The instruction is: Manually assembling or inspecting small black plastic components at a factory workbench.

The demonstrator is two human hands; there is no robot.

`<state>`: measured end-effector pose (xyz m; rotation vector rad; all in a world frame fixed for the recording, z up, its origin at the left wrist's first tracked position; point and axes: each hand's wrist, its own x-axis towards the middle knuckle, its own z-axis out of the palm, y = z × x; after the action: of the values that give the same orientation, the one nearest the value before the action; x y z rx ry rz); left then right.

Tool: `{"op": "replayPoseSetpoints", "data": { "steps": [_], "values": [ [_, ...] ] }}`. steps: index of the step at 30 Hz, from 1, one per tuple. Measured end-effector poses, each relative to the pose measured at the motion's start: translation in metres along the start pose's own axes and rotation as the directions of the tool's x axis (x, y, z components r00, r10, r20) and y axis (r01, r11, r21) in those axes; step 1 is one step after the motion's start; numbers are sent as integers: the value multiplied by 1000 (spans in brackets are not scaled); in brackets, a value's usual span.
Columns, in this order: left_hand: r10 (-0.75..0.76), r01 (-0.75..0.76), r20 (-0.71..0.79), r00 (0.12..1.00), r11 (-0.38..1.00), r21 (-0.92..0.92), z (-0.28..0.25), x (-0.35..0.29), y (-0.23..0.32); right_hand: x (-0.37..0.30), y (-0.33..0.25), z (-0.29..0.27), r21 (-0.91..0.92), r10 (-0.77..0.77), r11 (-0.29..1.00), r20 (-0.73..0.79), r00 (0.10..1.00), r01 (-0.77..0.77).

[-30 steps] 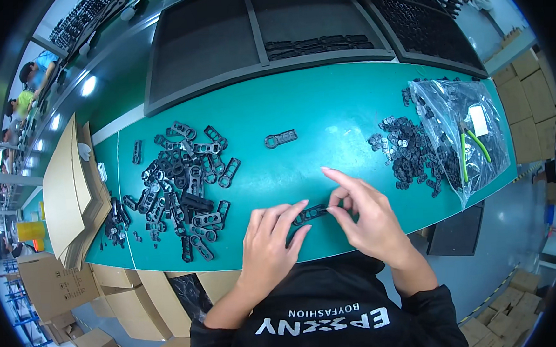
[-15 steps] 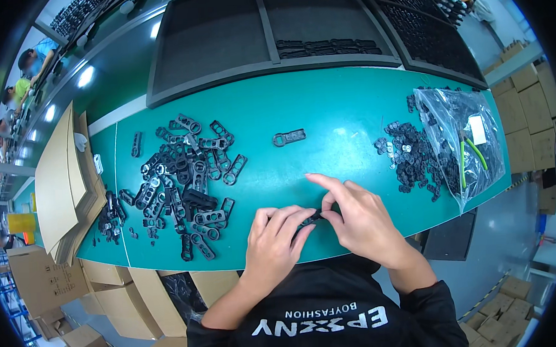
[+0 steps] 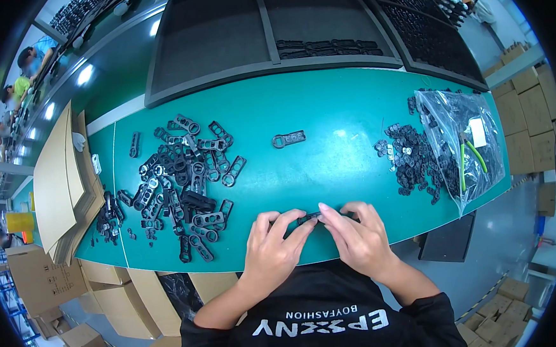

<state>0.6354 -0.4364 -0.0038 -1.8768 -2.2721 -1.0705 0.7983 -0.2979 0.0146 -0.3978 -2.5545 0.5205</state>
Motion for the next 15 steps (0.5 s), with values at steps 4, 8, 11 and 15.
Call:
{"op": "replayPoseSetpoints", "data": {
  "steps": [4, 8, 11, 15],
  "values": [
    [3, -3, 17, 1000, 1000, -5, -2, 1, 0, -4, 1, -1, 28, -19, 999, 2, 1000, 19],
    [27, -27, 14, 1000, 1000, 0, -2, 2, 0, -7, 9, -4, 105, -26, 994, -26, 999, 29],
    [29, -30, 15, 999, 999, 30, -2, 0, -2, -6, 5, -9, -53, -113, 992, 18, 993, 114],
    [42, -43, 33, 999, 999, 30, -1, 1, -5, 5, -2, -21, -119, -155, 977, 185, 970, 179]
  ]
}}
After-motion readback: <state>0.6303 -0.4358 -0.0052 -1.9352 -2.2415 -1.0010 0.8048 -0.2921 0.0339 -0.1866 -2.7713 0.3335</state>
